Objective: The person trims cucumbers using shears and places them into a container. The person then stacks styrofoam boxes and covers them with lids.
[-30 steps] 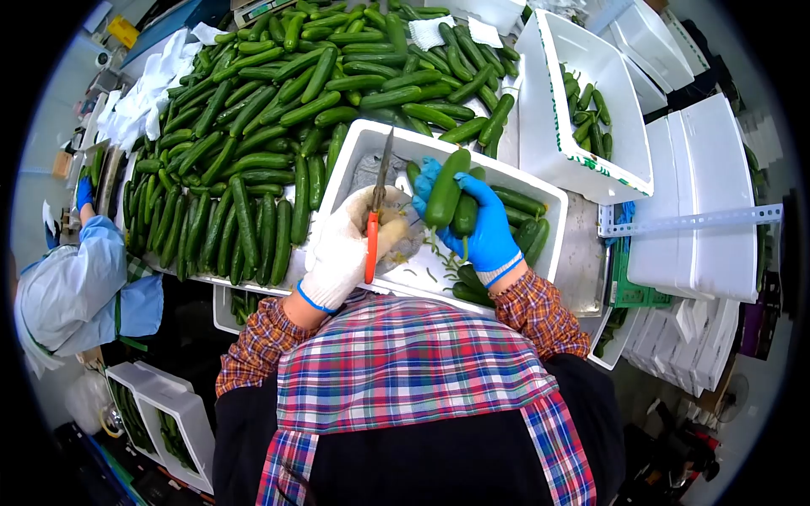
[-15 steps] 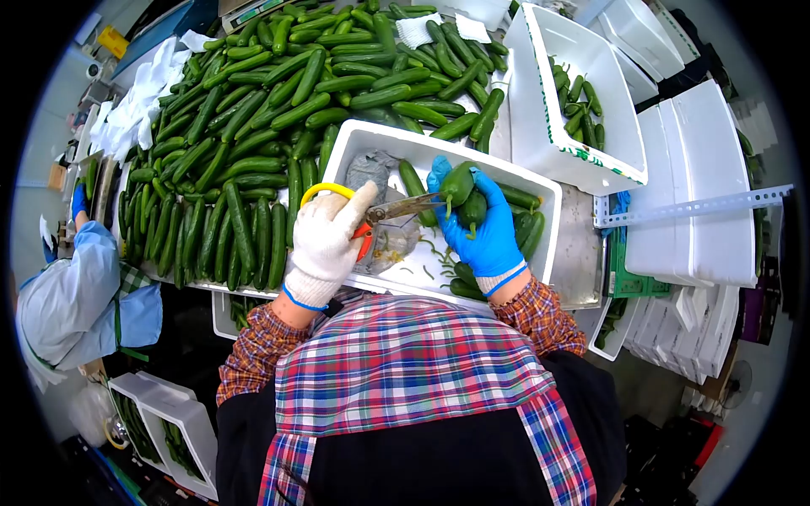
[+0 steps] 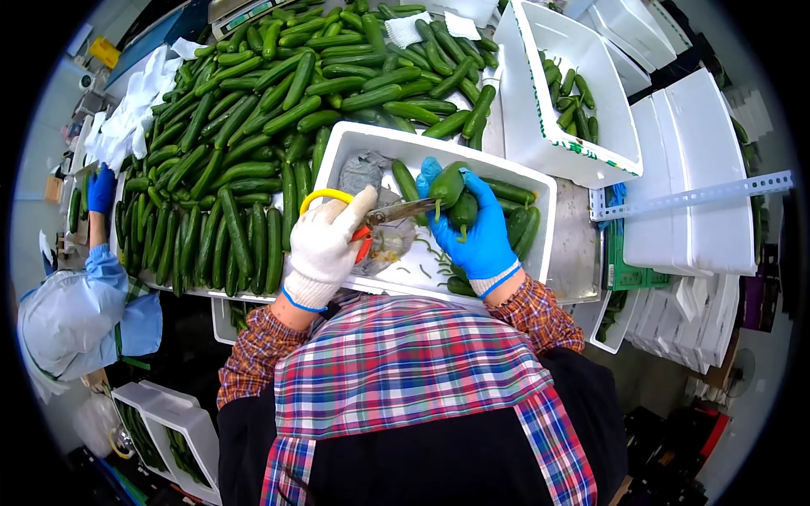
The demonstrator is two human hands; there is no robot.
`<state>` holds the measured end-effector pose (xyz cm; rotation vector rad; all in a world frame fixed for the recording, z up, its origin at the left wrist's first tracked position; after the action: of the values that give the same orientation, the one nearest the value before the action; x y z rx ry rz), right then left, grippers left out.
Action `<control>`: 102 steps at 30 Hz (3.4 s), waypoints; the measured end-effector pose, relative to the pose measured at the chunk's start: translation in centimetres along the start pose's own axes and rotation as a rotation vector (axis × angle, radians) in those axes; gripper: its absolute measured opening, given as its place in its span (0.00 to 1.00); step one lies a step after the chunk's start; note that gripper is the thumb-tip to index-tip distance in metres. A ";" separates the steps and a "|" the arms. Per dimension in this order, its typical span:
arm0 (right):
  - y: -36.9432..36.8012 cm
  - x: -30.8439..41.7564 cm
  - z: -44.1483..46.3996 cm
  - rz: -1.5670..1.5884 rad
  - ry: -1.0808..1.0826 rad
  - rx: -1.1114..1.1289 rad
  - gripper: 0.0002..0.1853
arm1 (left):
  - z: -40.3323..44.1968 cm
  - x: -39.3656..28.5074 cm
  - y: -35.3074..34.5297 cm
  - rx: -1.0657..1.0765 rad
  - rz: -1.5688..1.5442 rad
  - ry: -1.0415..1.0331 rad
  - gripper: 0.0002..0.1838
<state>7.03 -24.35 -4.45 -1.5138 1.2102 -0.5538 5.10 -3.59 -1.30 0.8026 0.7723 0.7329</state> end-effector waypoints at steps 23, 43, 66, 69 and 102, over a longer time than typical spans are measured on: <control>-0.3 -0.6 0.4 -0.264 0.190 0.005 0.25 | -0.6 -0.9 -1.1 0.133 -0.008 -0.055 0.31; -0.3 -1.1 -2.1 -1.889 0.770 0.138 0.26 | 3.0 -2.9 2.5 0.261 -0.840 0.484 0.34; 0.5 -1.7 -2.6 -1.935 0.655 0.324 0.26 | 1.5 -0.9 -1.3 0.364 -0.621 0.501 0.22; -0.1 -1.9 -2.8 -1.904 0.612 0.289 0.25 | 1.0 -1.7 -1.4 0.349 -0.936 0.647 0.20; -4.6 -0.8 4.1 -1.070 -0.228 0.098 0.30 | -3.9 1.2 -2.8 -0.075 -1.219 0.812 0.22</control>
<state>12.00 -22.22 -1.36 -2.0037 0.1037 -1.0628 3.32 -2.70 -5.82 -0.1717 1.7083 -0.0777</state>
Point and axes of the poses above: each hand's wrist, its own z-axis towards the middle knuckle, its own y-axis out of the back of the hand, x = y × z, the point moved 2 cm from there along z, towards the middle knuckle, and after that the axes turned 4 degrees about z, right-handed, at the moved point
